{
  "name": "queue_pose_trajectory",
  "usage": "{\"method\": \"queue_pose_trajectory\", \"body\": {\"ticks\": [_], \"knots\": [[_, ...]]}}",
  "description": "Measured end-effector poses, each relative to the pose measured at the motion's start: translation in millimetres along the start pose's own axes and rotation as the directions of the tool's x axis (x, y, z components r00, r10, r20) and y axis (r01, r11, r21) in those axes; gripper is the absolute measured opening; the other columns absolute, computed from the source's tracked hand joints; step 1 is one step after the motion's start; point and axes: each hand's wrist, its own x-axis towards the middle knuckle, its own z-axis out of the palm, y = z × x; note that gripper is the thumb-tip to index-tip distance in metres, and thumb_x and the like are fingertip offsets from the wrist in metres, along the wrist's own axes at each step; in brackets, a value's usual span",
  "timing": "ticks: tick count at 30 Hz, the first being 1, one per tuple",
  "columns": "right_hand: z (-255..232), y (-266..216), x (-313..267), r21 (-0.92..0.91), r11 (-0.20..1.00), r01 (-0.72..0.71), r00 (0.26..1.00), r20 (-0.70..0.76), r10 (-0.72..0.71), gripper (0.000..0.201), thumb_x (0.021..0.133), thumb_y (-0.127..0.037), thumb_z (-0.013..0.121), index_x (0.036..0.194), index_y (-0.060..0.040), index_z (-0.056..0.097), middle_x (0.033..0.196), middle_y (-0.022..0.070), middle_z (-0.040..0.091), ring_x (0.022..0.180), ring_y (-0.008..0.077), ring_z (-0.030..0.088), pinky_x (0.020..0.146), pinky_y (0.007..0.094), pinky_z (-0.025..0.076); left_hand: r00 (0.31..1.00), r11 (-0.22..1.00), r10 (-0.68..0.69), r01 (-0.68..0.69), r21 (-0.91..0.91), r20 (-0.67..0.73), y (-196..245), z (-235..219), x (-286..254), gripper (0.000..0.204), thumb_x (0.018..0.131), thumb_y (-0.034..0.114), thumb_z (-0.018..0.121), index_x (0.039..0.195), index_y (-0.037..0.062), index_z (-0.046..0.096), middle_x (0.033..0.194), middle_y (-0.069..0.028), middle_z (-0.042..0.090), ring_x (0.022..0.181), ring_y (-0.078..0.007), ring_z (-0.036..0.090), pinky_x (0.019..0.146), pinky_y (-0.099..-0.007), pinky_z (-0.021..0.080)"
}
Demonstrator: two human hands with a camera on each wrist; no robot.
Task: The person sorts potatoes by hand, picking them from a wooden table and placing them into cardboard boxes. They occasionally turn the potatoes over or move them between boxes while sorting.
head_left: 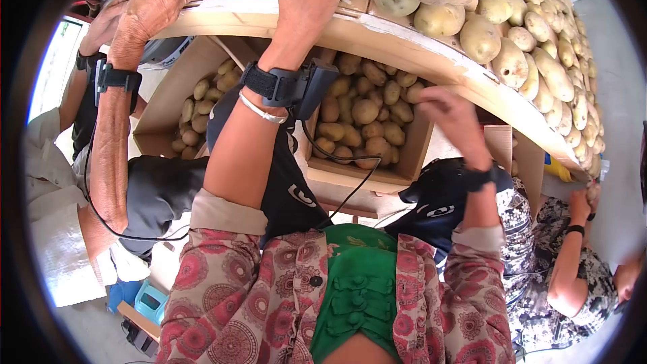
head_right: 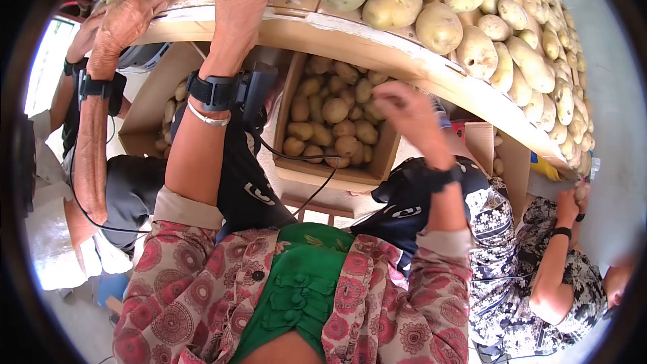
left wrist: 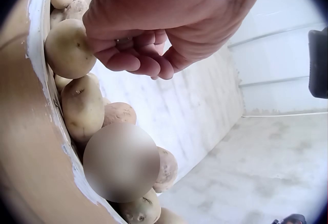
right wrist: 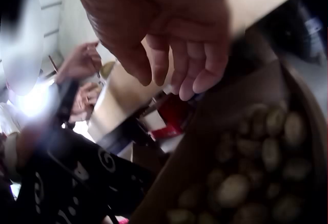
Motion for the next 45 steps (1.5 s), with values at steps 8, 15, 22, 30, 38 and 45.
{"method": "queue_pose_trajectory", "body": {"ticks": [8,15,22,30,38,45], "knots": [[141,130,59,-0.422,0.878,0.226,0.962,0.237,-0.134,0.043,0.069,-0.006,0.059,0.112,-0.009,0.055,0.109,0.0171,0.051,0.109,0.036,0.047,0.09,0.043,0.042,0.998,0.992,0.052,-0.046,0.12,-0.041,-5,-11,1,0.01,0.085,0.009,0.06,0.092,0.0015,0.063,0.066,0.006,0.05,0.059,-0.0019,0.044,0.054,-0.0167,0.033],[177,126,69,-0.707,0.706,0.039,0.974,0.184,0.13,0.04,0.069,-0.008,0.06,0.109,-0.0083,0.054,0.107,0.0152,0.052,0.107,0.0356,0.044,0.082,0.0507,0.045,0.999,0.994,0.001,0.003,0.113,-0.039,3,-11,-2,0.01,0.086,0.009,0.059,0.092,0.0016,0.063,0.065,0.0059,0.05,0.059,-0.0017,0.043,0.055,-0.0164,0.032],[184,149,60,-0.672,0.739,0.042,0.994,0.102,0.036,0.038,0.068,-0.013,0.064,0.104,-0.0083,0.054,0.104,0.0169,0.056,0.1,0.0387,0.05,0.079,0.0469,0.046,0.999,0.998,0.012,-0.008,0.069,-0.053,7,-12,-2,0.008,0.086,0.007,0.057,0.09,0.0016,0.062,0.063,0.0045,0.053,0.059,-0.0016,0.046,0.055,-0.0164,0.036],[72,37,2,-0.063,0.979,-0.192,0.925,0.322,0.203,0.05,0.065,-0.024,0.072,0.11,-0.008,0.056,0.105,0.0126,0.06,0.098,0.0245,0.058,0.084,0.0335,0.045,0.998,0.998,0.043,-0.041,0.045,-0.036,5,-10,-2,0.009,0.086,0.007,0.057,0.091,0.0012,0.061,0.063,0.0046,0.052,0.058,-0.0015,0.046,0.056,-0.0167,0.037],[-86,-97,-35,0.391,0.891,0.232,0.958,-0.253,-0.138,0.056,0.069,-0.011,0.076,0.12,-0.008,0.053,0.109,0.0024,0.056,0.098,0.0107,0.054,0.083,0.0275,0.046,0.998,0.998,0.066,-0.065,0.017,-0.022,-5,-5,-1,0.008,0.086,0.007,0.056,0.09,0.001,0.061,0.063,0.0046,0.052,0.058,-0.0016,0.046,0.054,-0.0166,0.036],[-157,-48,34,-0.756,0.646,-0.111,0.803,-0.45,-0.389,0.05,0.078,-0.018,0.067,0.125,-0.0157,0.05,0.117,0.0131,0.056,0.107,0.0296,0.055,0.094,0.0424,0.041,0.998,0.999,0.041,-0.04,0.035,-0.039,-3,-8,0,0.008,0.086,0.006,0.056,0.09,0.0009,0.061,0.063,0.0039,0.053,0.058,-0.0013,0.046,0.054,-0.0167,0.037]]}}
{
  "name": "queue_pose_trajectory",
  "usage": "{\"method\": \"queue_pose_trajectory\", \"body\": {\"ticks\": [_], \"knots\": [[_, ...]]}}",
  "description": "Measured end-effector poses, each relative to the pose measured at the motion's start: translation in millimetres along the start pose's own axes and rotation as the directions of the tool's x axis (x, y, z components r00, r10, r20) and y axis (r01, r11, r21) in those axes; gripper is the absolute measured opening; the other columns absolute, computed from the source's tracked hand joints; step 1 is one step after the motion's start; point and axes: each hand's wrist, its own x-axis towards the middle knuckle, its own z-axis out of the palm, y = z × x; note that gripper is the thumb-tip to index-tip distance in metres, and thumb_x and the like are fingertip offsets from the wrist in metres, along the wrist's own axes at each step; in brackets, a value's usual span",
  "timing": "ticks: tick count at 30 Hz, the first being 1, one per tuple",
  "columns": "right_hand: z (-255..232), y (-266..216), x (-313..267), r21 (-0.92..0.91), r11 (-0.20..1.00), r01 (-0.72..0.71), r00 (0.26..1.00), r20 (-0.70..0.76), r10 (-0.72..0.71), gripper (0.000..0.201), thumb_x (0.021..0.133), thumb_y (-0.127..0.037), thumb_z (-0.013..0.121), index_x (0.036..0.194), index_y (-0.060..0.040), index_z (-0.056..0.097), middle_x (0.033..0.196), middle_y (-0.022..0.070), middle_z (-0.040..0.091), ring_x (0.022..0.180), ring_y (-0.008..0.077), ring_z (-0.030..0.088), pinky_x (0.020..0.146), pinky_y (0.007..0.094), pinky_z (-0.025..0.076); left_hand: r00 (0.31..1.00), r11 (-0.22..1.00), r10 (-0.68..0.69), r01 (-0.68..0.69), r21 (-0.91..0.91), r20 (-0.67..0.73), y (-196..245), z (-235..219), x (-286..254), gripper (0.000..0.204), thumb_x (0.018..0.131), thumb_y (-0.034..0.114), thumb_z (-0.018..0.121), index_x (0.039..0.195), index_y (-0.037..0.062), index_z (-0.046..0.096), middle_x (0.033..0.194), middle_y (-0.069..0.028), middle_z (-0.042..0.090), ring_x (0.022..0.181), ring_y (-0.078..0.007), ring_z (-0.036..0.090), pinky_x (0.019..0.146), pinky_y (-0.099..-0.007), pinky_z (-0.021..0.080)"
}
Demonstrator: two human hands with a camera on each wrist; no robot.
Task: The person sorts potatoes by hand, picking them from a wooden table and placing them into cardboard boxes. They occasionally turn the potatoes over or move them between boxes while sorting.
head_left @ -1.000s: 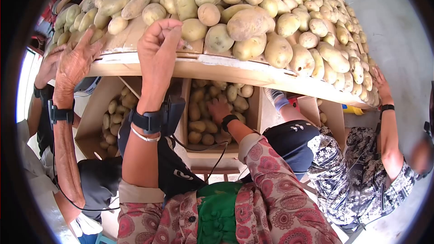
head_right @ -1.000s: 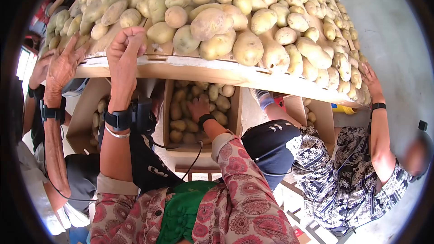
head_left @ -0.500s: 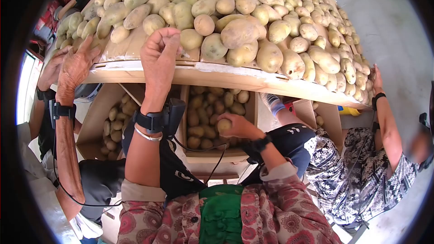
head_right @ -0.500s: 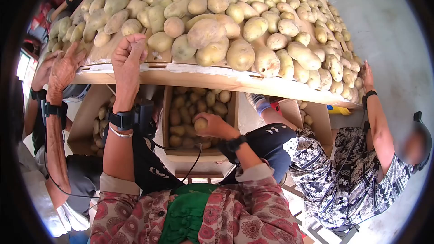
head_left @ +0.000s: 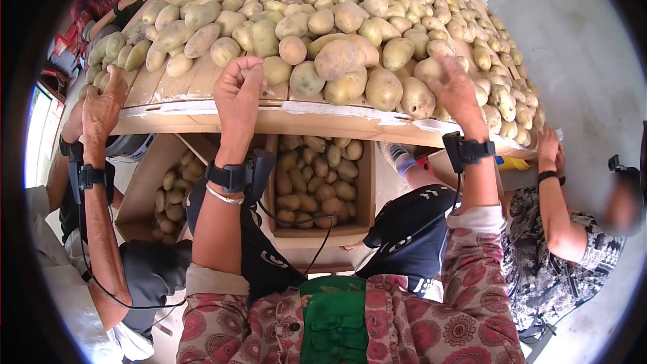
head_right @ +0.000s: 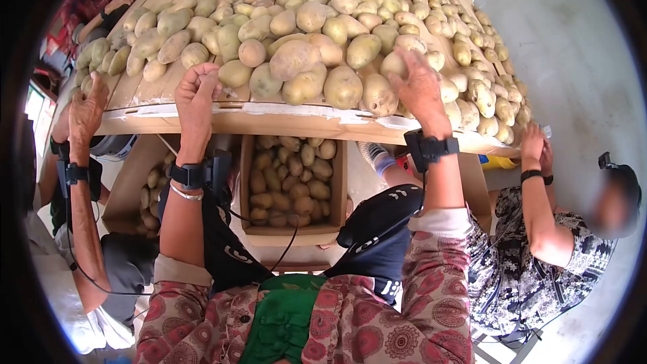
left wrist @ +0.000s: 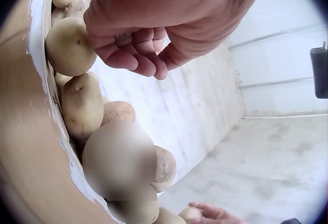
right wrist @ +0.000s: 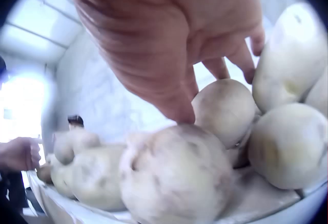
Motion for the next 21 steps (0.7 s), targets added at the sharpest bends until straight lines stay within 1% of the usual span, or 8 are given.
{"method": "queue_pose_trajectory", "body": {"ticks": [4,7,8,11,13,17,18,21], "knots": [[5,-4,7,-0.255,0.967,-0.019,0.993,0.11,0.048,0.048,0.08,-0.014,0.061,0.126,-0.0133,0.048,0.124,0.0166,0.051,0.113,0.0336,0.051,0.094,0.0386,0.041,1.0,1.0,0.003,-0.003,0.001,-0.026,2,-1,2,0.008,0.086,0.005,0.056,0.089,0.0001,0.061,0.063,0.0035,0.054,0.057,-0.0019,0.047,0.053,-0.0167,0.036],[-1,1,7,0.109,0.993,-0.043,0.999,0.0,0.044,0.042,0.079,-0.01,0.06,0.12,-0.0104,0.054,0.119,0.0166,0.055,0.109,0.0329,0.053,0.095,0.0413,0.04,1.0,1.0,0.002,-0.002,-0.012,-0.019,1,-4,4,0.008,0.086,0.006,0.056,0.089,0.0001,0.061,0.063,0.0039,0.054,0.058,-0.0022,0.047,0.053,-0.0166,0.036],[-4,1,5,0.111,0.993,-0.042,0.999,0.007,0.041,0.042,0.079,-0.01,0.06,0.12,-0.0104,0.054,0.119,0.0166,0.055,0.109,0.0329,0.053,0.095,0.0413,0.04,1.0,1.0,-0.003,0.003,-0.01,-0.024,1,-3,5,0.008,0.086,0.006,0.056,0.089,0.0001,0.061,0.063,0.0039,0.054,0.058,-0.0022,0.047,0.053,-0.0166,0.036],[-14,-12,-11,0.374,0.927,-0.026,0.985,-0.149,0.088,0.029,0.083,-0.007,0.059,0.112,-0.0062,0.06,0.111,0.0103,0.061,0.105,0.0199,0.056,0.091,0.0311,0.043,0.998,1.0,-0.015,0.015,-0.014,-0.058,-3,-5,6,0.009,0.085,0.007,0.059,0.089,0.0004,0.062,0.065,0.003,0.055,0.058,-0.0025,0.048,0.053,-0.0177,0.037],[-5,-22,-30,0.734,0.671,-0.104,0.972,-0.069,0.226,0.021,0.089,-0.009,0.057,0.109,-0.0049,0.062,0.103,0.0053,0.064,0.096,0.0109,0.057,0.085,0.0261,0.044,0.999,0.999,0.006,-0.005,0.032,-0.041,-3,-7,6,0.011,0.085,0.009,0.06,0.093,0.0019,0.063,0.072,0.0057,0.054,0.063,-0.0015,0.047,0.056,-0.017,0.038],[0,-68,-78,0.829,0.458,-0.322,0.947,0.292,0.137,0.014,0.09,-0.014,0.056,0.084,-0.0024,0.061,0.081,0.003,0.064,0.077,0.0081,0.056,0.074,0.0248,0.045,1.0,1.0,0.014,-0.014,0.007,-0.012,-8,-10,7,0.01,0.085,0.008,0.059,0.092,0.0017,0.063,0.072,0.0042,0.056,0.061,-0.0023,0.047,0.057,-0.0169,0.038],[8,-82,-90,0.835,0.272,-0.479,0.878,0.46,0.133,0.012,0.089,-0.013,0.056,0.083,-0.0037,0.062,0.078,0.0024,0.063,0.075,0.0087,0.056,0.074,0.025,0.045,0.998,0.998,0.061,-0.061,-0.015,0.031,-9,-11,7,0.01,0.084,0.007,0.059,0.091,0.0017,0.063,0.071,0.0037,0.057,0.061,-0.0025,0.048,0.057,-0.0169,0.038],[73,-81,-121,0.702,0.42,-0.576,0.772,0.636,-0.005,0.016,0.087,-0.016,0.059,0.085,-0.0007,0.062,0.077,0.0028,0.062,0.073,0.0091,0.057,0.068,0.023,0.046,1.0,1.0,0.027,-0.027,0.009,-0.003,-15,-14,11,0.009,0.085,0.007,0.059,0.09,0.0016,0.063,0.07,0.0032,0.057,0.061,-0.003,0.048,0.057,-0.0176,0.038]]}}
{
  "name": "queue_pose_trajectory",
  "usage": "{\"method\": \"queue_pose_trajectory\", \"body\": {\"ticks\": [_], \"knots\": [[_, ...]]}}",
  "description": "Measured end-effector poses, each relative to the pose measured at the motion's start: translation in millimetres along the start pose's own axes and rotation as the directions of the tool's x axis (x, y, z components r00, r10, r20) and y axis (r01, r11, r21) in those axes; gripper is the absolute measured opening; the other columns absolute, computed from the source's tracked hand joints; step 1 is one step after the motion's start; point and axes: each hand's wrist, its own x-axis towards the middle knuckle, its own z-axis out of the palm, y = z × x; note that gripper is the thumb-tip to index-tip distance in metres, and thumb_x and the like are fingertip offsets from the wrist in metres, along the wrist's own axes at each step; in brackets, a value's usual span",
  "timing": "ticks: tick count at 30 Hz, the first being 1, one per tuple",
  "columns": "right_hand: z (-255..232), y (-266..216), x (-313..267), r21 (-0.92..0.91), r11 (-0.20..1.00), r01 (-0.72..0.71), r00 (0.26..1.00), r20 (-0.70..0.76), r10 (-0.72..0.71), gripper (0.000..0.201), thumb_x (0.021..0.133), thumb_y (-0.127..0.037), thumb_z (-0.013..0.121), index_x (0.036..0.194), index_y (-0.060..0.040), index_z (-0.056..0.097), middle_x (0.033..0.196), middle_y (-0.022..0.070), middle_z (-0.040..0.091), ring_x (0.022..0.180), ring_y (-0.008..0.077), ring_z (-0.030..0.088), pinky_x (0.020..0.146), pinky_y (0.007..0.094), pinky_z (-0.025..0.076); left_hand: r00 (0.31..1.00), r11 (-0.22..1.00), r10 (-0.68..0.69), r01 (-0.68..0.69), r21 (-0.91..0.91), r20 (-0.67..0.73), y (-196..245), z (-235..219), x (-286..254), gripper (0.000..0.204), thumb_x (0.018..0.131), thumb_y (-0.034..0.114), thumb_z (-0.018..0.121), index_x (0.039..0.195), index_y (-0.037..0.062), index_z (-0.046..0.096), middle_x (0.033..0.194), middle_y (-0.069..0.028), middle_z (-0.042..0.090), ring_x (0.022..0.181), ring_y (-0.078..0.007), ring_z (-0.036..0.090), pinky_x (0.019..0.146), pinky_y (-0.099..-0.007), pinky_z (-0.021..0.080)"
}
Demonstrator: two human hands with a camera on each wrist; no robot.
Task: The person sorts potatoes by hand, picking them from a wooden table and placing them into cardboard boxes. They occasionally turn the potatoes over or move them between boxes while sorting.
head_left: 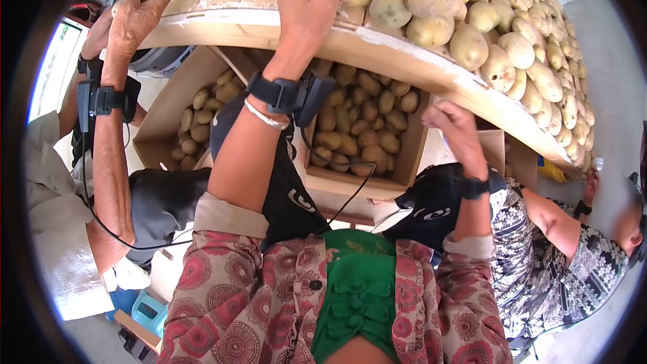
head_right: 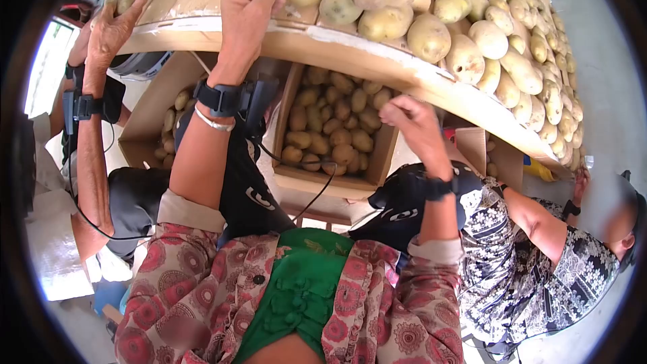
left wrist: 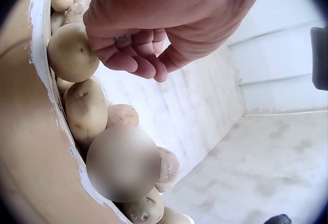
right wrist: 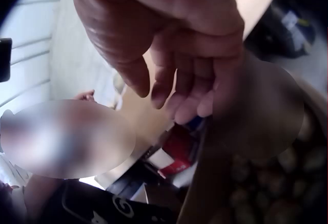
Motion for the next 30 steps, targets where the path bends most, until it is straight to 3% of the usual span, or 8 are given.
{"method": "queue_pose_trajectory", "body": {"ticks": [3,9,14,16,21,27,29,30], "knots": [[27,57,20,-0.035,0.997,-0.069,0.991,0.113,0.073,0.02,0.085,-0.018,0.06,0.092,0.0009,0.062,0.078,0.0034,0.062,0.073,0.0101,0.057,0.069,0.024,0.046,0.996,0.995,-0.088,0.089,-0.035,0.03,16,12,-5,0.007,0.088,0.008,0.054,0.082,0.0038,0.057,0.061,0.0038,0.053,0.05,-0.0014,0.046,0.048,-0.0162,0.041],[102,121,39,-0.276,0.96,-0.043,0.936,0.325,0.136,0.027,0.075,-0.013,0.063,0.1,-0.0005,0.062,0.087,0.0094,0.065,0.08,0.0206,0.061,0.073,0.0303,0.047,0.998,0.997,-0.02,0.025,-0.077,0.062,8,5,-2,0.008,0.088,0.008,0.054,0.082,0.0035,0.057,0.061,0.0037,0.052,0.05,-0.0013,0.045,0.046,-0.0155,0.037],[180,188,53,-0.381,0.869,0.317,0.895,0.423,-0.141,0.047,0.071,-0.015,0.069,0.113,-0.0038,0.053,0.107,0.0184,0.058,0.097,0.032,0.056,0.082,0.0388,0.045,0.997,0.999,-0.044,0.045,-0.025,0.059,15,0,-6,0.007,0.087,0.008,0.055,0.082,0.0032,0.057,0.061,0.0035,0.052,0.051,-0.0014,0.046,0.047,-0.0156,0.038],[190,149,55,-0.561,0.817,0.133,0.914,0.388,0.117,0.059,0.065,-0.021,0.074,0.116,-0.0052,0.05,0.107,0.0193,0.058,0.102,0.0355,0.054,0.084,0.0441,0.045,0.998,0.999,-0.05,0.05,0.021,-0.023,-3,-6,1,0.01,0.085,0.006,0.059,0.091,0.0011,0.063,0.069,0.004,0.055,0.06,-0.0025,0.047,0.056,-0.0167,0.036],[194,153,52,-0.645,0.736,0.205,0.952,0.306,0.003,0.054,0.064,-0.022,0.075,0.108,-0.0019,0.05,0.092,0.0217,0.059,0.091,0.0372,0.057,0.077,0.0429,0.046,0.999,0.998,-0.033,0.031,0.052,0.025,11,-1,0,0.009,0.084,0.005,0.058,0.089,0.0,0.062,0.065,0.0032,0.056,0.058,-0.0013,0.047,0.052,-0.0167,0.036],[158,142,44,-0.27,0.956,-0.117,0.887,0.404,0.223,0.051,0.073,-0.025,0.068,0.115,-0.004,0.048,0.091,0.0148,0.06,0.089,0.026,0.059,0.07,0.0368,0.049,0.997,0.996,-0.066,0.065,0.057,0.025,11,5,-3,0.009,0.086,0.007,0.057,0.092,0.0015,0.062,0.065,0.0049,0.051,0.06,-0.0018,0.044,0.055,-0.0158,0.034],[131,134,28,0.311,0.809,-0.498,0.866,0.234,0.443,0.043,0.08,-0.025,0.059,0.118,-0.0071,0.049,0.101,0.009,0.059,0.087,0.0247,0.06,0.069,0.0382,0.05,0.999,0.998,-0.04,0.039,0.042,0.023,8,6,-2,0.008,0.085,0.005,0.056,0.09,0.0012,0.061,0.064,0.0034,0.055,0.059,-0.0016,0.047,0.054,-0.0162,0.036],[111,122,20,0.453,0.736,-0.502,0.864,0.225,0.451,0.041,0.082,-0.024,0.055,0.12,-0.0083,0.049,0.101,0.007,0.059,0.087,0.0225,0.06,0.068,0.0372,0.05,0.999,0.999,-0.026,0.026,0.036,0.022,8,8,-2,0.008,0.085,0.004,0.056,0.09,0.0015,0.061,0.064,0.0033,0.055,0.059,-0.0017,0.047,0.055,-0.0162,0.036]]}}
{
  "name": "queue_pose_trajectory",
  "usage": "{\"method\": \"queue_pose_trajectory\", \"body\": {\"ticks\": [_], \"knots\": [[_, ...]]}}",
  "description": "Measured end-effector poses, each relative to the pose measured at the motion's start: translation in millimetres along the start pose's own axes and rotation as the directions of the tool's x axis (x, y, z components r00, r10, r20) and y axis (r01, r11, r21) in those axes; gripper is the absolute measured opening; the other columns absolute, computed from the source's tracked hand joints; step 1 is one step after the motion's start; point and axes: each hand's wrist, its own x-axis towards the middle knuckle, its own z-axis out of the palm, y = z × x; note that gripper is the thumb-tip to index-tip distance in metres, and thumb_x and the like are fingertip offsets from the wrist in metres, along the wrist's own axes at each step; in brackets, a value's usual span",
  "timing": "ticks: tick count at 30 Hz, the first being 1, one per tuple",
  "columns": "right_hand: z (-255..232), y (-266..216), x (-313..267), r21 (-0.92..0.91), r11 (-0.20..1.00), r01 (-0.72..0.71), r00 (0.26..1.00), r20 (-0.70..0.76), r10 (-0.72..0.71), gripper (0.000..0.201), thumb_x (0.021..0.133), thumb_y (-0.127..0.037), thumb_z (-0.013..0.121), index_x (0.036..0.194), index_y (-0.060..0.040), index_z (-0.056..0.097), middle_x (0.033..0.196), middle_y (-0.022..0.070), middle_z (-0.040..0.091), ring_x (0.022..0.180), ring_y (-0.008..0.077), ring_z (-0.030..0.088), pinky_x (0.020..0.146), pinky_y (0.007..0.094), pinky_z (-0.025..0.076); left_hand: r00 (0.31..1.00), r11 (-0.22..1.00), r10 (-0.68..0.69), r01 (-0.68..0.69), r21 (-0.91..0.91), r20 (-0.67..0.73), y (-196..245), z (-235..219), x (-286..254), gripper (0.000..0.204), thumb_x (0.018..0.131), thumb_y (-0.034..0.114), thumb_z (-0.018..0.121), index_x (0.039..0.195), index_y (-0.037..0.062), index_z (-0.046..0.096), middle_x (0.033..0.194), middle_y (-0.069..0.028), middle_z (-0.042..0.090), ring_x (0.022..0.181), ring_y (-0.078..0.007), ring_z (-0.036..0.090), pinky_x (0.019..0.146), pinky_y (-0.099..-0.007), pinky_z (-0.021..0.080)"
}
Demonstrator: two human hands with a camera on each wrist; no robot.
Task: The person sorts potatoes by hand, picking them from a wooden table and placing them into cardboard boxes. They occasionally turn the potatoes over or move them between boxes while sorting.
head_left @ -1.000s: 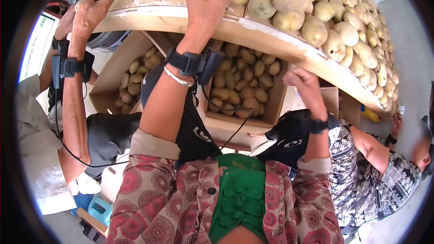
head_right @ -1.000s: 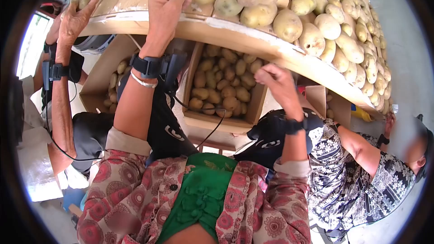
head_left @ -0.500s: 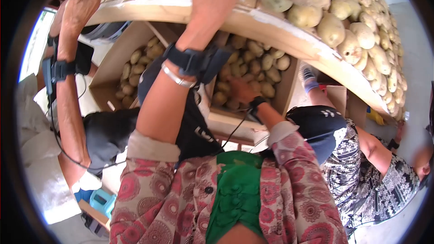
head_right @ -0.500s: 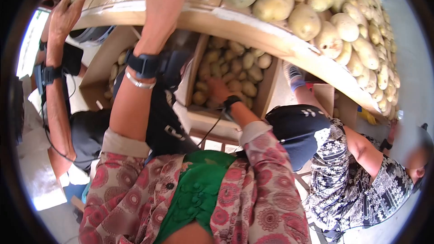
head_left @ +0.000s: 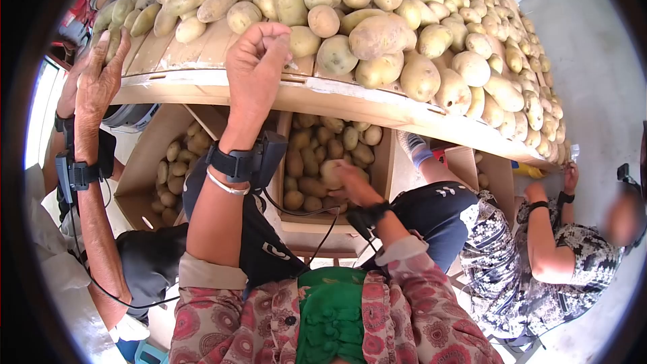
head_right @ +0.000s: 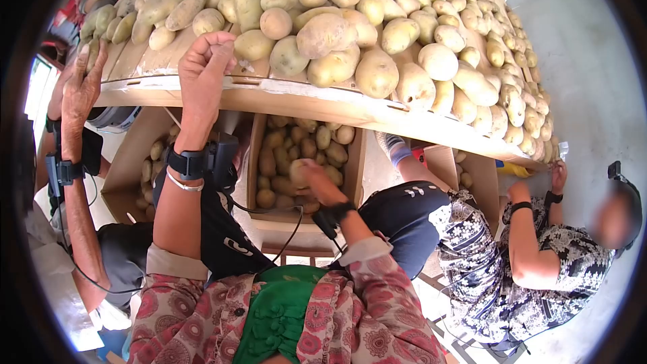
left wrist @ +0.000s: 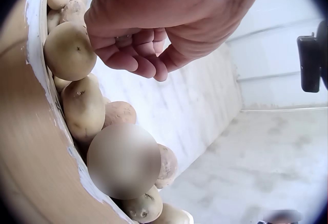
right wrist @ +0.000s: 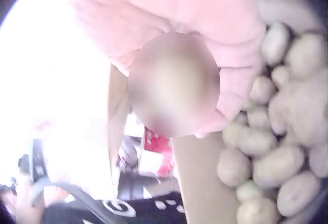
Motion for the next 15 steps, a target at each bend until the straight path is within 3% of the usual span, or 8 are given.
{"method": "queue_pose_trajectory", "body": {"ticks": [1,3,6,7,9,11,14,15], "knots": [[-12,-17,-21,0.16,0.987,-0.005,1.0,-0.012,0.007,0.04,0.084,-0.023,0.051,0.122,-0.0095,0.048,0.1,0.0051,0.058,0.086,0.0202,0.06,0.068,0.0361,0.05,1.0,1.0,0.008,-0.008,-0.004,-0.001,0,2,0,0.008,0.085,0.004,0.056,0.09,0.0015,0.061,0.064,0.0033,0.055,0.059,-0.0017,0.047,0.055,-0.0162,0.036],[-30,-51,-57,0.044,0.985,0.166,0.98,-0.122,-0.16,0.042,0.085,-0.02,0.048,0.126,-0.0117,0.046,0.103,0.0049,0.058,0.088,0.0174,0.06,0.07,0.0325,0.05,1.0,0.999,-0.014,0.014,-0.039,0.008,-1,6,0,0.008,0.084,0.004,0.057,0.09,0.0014,0.061,0.064,0.003,0.055,0.059,-0.0016,0.047,0.054,-0.0164,0.036],[-40,-121,-117,-0.107,0.895,0.432,0.885,-0.143,-0.444,0.045,0.084,-0.015,0.048,0.129,-0.0094,0.046,0.11,0.0051,0.058,0.094,0.0154,0.058,0.076,0.0288,0.048,1.0,1.0,-0.019,0.02,-0.004,0.012,-7,12,-1,0.009,0.087,0.008,0.056,0.092,0.0018,0.061,0.065,0.0049,0.053,0.06,-0.0021,0.046,0.057,-0.0176,0.037],[-38,-144,-133,-0.137,0.834,0.535,0.823,-0.138,-0.551,0.046,0.084,-0.012,0.049,0.13,-0.008,0.047,0.113,0.0052,0.057,0.098,0.0149,0.057,0.08,0.0279,0.047,1.0,1.0,-0.019,0.019,-0.006,0.015,-7,12,-2,0.009,0.087,0.008,0.056,0.092,0.0018,0.061,0.065,0.0049,0.053,0.06,-0.0021,0.046,0.057,-0.0176,0.037],[-20,-189,-156,-0.4,0.586,0.705,0.559,-0.195,-0.806,0.047,0.081,-0.002,0.055,0.128,-0.0042,0.049,0.116,0.005,0.057,0.109,0.0149,0.051,0.092,0.0286,0.042,0.999,0.999,-0.037,0.037,-0.001,0.032,-7,14,-3,0.009,0.087,0.007,0.056,0.092,0.0018,0.061,0.065,0.0046,0.053,0.059,-0.0021,0.046,0.057,-0.0174,0.037],[-21,-229,-159,-0.637,0.333,0.695,0.393,-0.052,-0.918,0.049,0.077,0.005,0.06,0.125,-0.0067,0.052,0.119,0.006,0.056,0.116,0.0175,0.048,0.099,0.0305,0.036,0.999,0.999,-0.035,0.035,0.02,0.025,-9,15,-5,0.009,0.087,0.007,0.056,0.092,0.0016,0.061,0.065,0.0045,0.053,0.059,-0.0022,0.046,0.057,-0.0174,0.038],[-23,-271,-145,-0.859,-0.048,0.511,0.169,0.155,-0.973,0.042,0.077,0.003,0.06,0.116,-0.0125,0.058,0.121,0.0107,0.055,0.117,0.0253,0.048,0.099,0.0336,0.036,1.0,0.999,-0.026,0.026,0.02,-0.006,-7,12,-3,0.008,0.086,0.006,0.057,0.091,0.0015,0.061,0.064,0.0035,0.054,0.058,-0.002,0.047,0.054,-0.0176,0.037],[-28,-279,-136,-0.859,-0.048,0.51,0.17,0.155,-0.973,0.042,0.077,0.003,0.06,0.116,-0.0125,0.058,0.121,0.0107,0.055,0.117,0.0253,0.048,0.099,0.0336,0.036,0.999,1.0,-0.024,0.024,-0.006,-0.021,-8,12,-4,0.007,0.085,0.005,0.057,0.089,0.0015,0.061,0.063,0.0026,0.055,0.057,-0.0017,0.047,0.052,-0.0177,0.036]]}}
